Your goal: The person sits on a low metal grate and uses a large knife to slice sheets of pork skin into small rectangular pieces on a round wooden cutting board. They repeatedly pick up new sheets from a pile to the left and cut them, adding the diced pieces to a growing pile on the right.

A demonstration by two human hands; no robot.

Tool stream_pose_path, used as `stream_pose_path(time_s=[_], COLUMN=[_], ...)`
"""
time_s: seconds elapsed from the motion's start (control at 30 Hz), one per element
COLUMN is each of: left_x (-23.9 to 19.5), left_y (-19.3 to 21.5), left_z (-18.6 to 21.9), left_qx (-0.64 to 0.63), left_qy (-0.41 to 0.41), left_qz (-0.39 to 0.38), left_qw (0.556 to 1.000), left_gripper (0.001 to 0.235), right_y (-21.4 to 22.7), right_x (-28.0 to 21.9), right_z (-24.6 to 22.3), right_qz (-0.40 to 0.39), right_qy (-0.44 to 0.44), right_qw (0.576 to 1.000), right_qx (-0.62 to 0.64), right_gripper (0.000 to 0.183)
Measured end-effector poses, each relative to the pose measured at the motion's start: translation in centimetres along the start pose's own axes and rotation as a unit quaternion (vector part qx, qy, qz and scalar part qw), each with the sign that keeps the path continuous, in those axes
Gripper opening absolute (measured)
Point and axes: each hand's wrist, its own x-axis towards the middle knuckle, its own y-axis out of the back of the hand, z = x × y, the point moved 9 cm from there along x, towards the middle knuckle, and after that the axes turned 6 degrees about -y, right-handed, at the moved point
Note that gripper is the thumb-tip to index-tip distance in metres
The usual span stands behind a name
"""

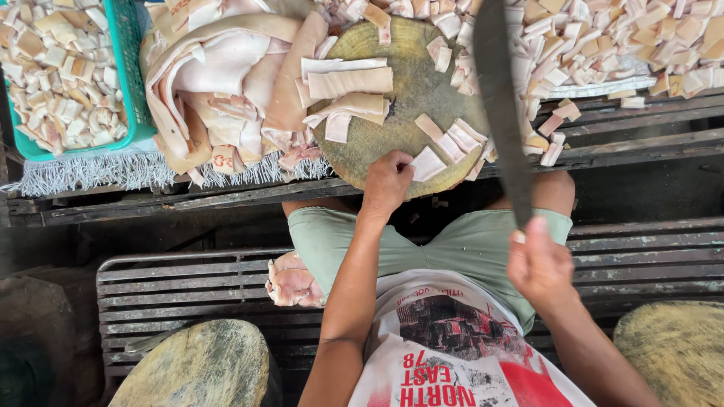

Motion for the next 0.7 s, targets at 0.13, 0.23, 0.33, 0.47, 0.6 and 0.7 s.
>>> stream_pose_path(time_s=[0.13,0.23,0.33,0.47,0.6,0.7], left_x=[-0.3,-0.3,0.0,-1.0,-1.9,-1.6], left_y=[-0.3,-0.2,0.0,1.0,2.1,2.6], left_z=[0.2,0.5,0.9,0.4,-0.1,1.0], left_qx=[0.04,0.053,0.031,0.018,0.031,0.04], left_qy=[0.0,-0.006,-0.025,-0.027,-0.021,-0.065], left_qz=[-0.001,0.004,-0.002,-0.009,-0.015,-0.006], left_qw=[0.999,0.999,0.999,0.999,0.999,0.997], left_gripper=[0.013,0.015,0.018,0.017,0.014,0.013], right_y=[-6.0,-3.3,0.1,1.1,-5.3,-6.2], right_x=[-0.8,0.6,0.6,-0.3,-1.3,-0.9], right_z=[1.6,0.8,0.2,-0.3,0.6,1.4], right_qz=[-0.243,-0.132,-0.053,0.006,-0.181,-0.214], right_qy=[-0.068,-0.058,-0.057,-0.032,-0.037,-0.071], right_qw=[0.957,0.982,0.996,0.999,0.975,0.972], right_qx=[-0.142,-0.122,-0.054,0.021,-0.12,-0.07], right_gripper=[0.086,0.07,0.063,0.06,0.069,0.073])
